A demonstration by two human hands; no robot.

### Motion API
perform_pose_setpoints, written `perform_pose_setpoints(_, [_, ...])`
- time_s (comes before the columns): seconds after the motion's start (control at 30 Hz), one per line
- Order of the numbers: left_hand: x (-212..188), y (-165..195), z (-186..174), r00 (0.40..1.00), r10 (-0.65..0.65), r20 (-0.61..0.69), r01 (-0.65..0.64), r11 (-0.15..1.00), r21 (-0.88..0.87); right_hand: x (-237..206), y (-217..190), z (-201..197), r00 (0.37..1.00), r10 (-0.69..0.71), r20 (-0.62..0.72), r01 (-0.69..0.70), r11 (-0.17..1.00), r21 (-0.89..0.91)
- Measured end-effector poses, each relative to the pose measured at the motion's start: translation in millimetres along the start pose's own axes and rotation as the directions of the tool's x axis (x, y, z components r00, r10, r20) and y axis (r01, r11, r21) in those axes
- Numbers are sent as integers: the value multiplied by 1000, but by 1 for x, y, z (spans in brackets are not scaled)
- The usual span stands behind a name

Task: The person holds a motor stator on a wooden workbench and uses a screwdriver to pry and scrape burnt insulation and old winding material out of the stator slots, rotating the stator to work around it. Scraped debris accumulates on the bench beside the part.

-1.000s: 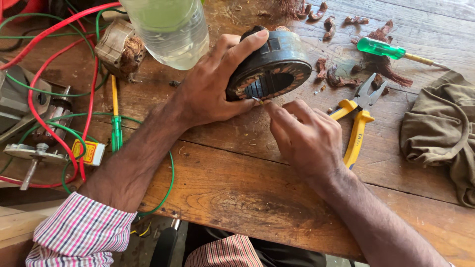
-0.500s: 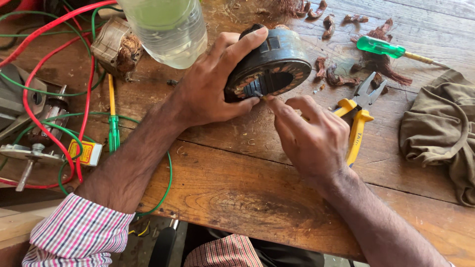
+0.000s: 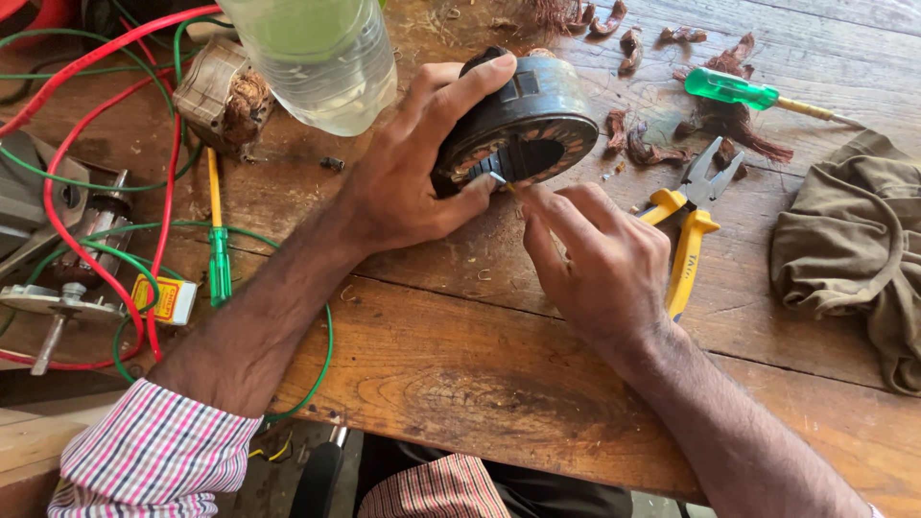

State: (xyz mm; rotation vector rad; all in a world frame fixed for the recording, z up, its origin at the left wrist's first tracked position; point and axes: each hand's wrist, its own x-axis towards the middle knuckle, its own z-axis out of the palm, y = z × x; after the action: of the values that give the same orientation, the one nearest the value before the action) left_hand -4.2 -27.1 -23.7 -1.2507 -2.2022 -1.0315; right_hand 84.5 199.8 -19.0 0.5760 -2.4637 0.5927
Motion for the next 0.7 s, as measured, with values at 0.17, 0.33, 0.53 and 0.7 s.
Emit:
perform_pose_setpoints(0.17, [0,3,0,1000,-20,-16,21,999,25,-1,0,-1,1000,19,-3,-19,1000,4])
perform_pose_setpoints(0.33, [0,5,5,998,-50,-44,51,998,34,0,0,0,1000,20,-7,-20,1000,-10])
perform_pose_setpoints(0.53, [0,1,-2,1000,-13,12,13,1000,13,-1,3,1,1000,9,-30,-9,1000,4])
perform_pose_setpoints(0.7, [2,-5,-4,997,27,78,-30,998,46,-2,4,3,1000,-30,10,30,999,13])
